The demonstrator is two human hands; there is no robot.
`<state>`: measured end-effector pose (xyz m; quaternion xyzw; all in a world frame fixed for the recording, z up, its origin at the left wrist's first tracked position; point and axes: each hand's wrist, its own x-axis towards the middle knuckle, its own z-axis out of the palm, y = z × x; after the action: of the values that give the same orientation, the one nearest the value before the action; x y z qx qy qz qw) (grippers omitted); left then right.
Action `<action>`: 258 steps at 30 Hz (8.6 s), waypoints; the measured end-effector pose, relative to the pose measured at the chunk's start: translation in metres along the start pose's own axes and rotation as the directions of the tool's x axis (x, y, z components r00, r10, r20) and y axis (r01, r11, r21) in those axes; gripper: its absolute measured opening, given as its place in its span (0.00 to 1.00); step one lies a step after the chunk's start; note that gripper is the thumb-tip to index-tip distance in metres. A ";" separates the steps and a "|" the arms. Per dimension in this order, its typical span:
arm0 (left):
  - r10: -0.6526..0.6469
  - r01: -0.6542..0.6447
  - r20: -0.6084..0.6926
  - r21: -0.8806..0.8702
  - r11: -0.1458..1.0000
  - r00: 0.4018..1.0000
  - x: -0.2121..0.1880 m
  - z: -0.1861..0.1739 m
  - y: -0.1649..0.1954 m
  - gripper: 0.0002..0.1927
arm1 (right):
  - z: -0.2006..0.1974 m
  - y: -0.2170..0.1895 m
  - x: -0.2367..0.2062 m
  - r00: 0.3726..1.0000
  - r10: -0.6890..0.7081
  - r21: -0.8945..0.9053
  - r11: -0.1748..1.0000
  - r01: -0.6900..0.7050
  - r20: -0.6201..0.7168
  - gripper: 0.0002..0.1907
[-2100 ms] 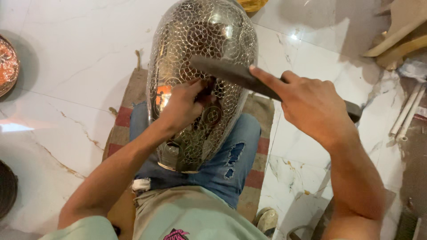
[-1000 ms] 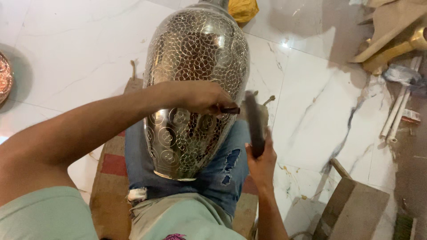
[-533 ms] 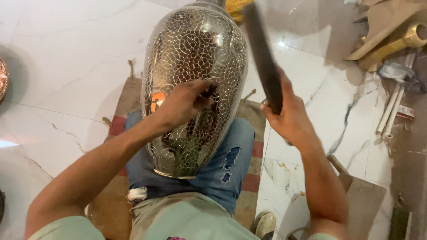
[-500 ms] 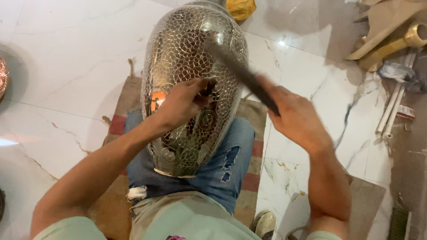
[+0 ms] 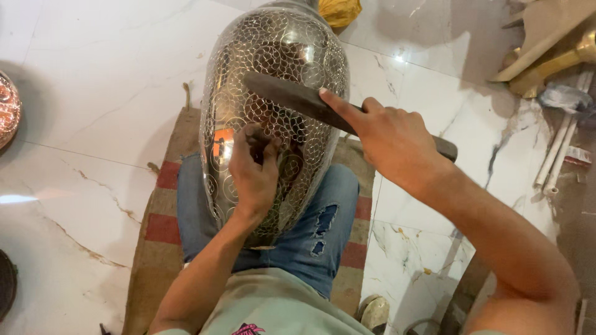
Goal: The person sits on the floor with a large engraved brass vase held between their legs and hammers a chisel against the vase surface with a wooden mallet, working the decorative pattern. They reposition the chisel on different spots of the vase as they strike.
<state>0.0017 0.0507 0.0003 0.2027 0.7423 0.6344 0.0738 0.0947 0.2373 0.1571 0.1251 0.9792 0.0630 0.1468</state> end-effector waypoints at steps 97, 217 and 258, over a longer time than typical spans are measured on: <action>0.102 -0.119 0.227 0.064 0.991 0.968 0.020 -0.023 -0.001 0.11 | -0.057 -0.031 0.014 0.976 -0.211 0.078 0.974 0.214 -0.045 0.49; -0.234 0.231 -0.008 -0.121 0.965 0.972 0.080 -0.149 -0.104 0.18 | 0.292 -0.103 -0.111 0.487 0.866 0.907 0.105 -0.407 0.118 0.36; -0.547 0.605 -0.288 0.178 0.776 0.786 -0.001 -0.160 -0.203 0.46 | 0.254 -0.168 -0.169 0.617 0.751 0.971 -0.161 -0.176 0.236 0.37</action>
<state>-0.0978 -0.1189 -0.1674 -0.0995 0.8485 0.4959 0.1555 0.2900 0.0536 -0.0650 0.5314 0.6236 -0.5253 -0.2299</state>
